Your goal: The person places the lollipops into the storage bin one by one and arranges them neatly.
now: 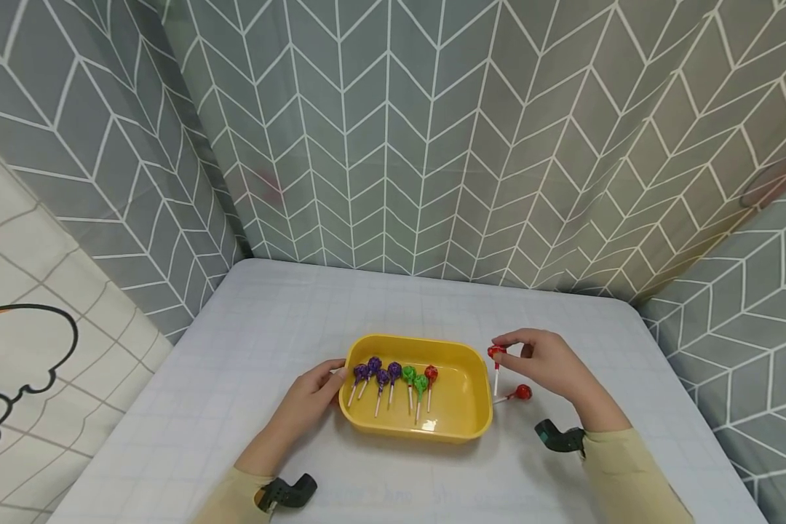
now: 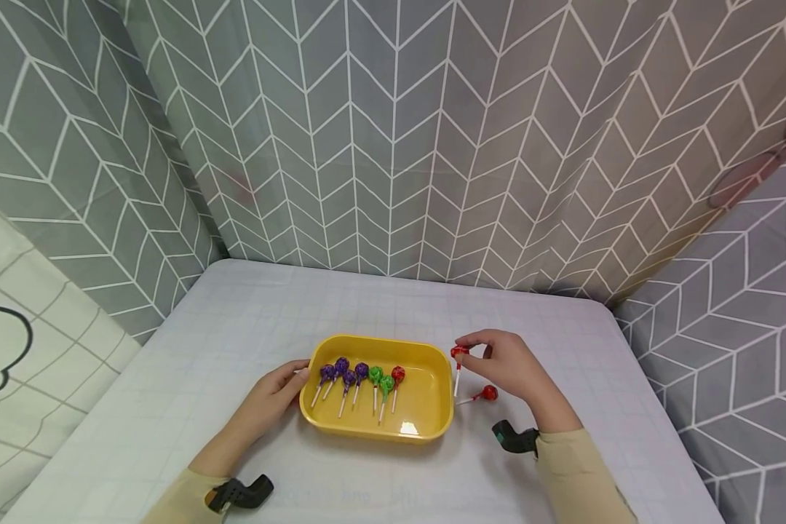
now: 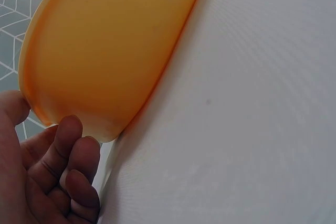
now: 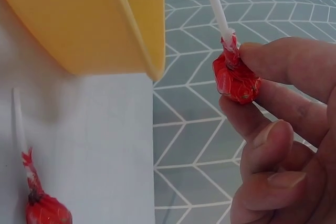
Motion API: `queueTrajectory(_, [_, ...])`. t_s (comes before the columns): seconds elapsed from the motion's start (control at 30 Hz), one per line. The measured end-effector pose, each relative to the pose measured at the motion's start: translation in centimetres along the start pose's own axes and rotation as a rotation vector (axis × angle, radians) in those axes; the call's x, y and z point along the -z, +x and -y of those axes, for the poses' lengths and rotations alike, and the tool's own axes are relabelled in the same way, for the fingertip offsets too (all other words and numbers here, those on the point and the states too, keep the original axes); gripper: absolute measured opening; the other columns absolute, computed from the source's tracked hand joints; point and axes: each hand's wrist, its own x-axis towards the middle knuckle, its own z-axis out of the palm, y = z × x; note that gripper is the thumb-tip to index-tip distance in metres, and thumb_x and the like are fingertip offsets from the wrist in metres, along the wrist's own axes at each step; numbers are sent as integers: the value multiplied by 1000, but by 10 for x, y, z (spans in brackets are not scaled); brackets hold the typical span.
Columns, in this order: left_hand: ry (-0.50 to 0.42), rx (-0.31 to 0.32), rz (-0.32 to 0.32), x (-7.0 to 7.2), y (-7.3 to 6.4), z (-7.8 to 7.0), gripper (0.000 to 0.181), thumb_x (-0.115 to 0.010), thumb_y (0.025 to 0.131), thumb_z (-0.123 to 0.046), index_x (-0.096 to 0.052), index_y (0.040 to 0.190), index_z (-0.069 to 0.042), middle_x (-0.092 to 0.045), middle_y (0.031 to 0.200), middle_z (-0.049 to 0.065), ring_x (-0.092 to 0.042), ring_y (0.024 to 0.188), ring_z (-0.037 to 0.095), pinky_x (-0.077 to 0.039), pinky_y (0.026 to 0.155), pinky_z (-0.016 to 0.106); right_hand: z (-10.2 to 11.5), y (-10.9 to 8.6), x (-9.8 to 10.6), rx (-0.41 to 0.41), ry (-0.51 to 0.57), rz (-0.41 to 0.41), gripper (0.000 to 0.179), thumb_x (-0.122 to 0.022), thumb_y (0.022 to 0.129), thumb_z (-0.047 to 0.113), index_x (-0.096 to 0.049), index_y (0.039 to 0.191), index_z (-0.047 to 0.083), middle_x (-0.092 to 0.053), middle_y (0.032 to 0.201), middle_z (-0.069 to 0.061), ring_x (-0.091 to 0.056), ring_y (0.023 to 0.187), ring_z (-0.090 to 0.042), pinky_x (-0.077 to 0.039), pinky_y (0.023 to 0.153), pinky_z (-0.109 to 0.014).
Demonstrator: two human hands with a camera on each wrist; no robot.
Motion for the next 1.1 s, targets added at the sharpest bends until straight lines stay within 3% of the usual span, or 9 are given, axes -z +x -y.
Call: queueTrajectory(1.1, [19,1,-11,0,-1,-2,32,-46,89,-50,-53,118,-38,-60,74,-4,-55,67,15,-45,63,31,30,19,-16,15,39,45,23,-70,75,45,-67,95,34,-59,88,10,-49,67,-20,-42,47,-30])
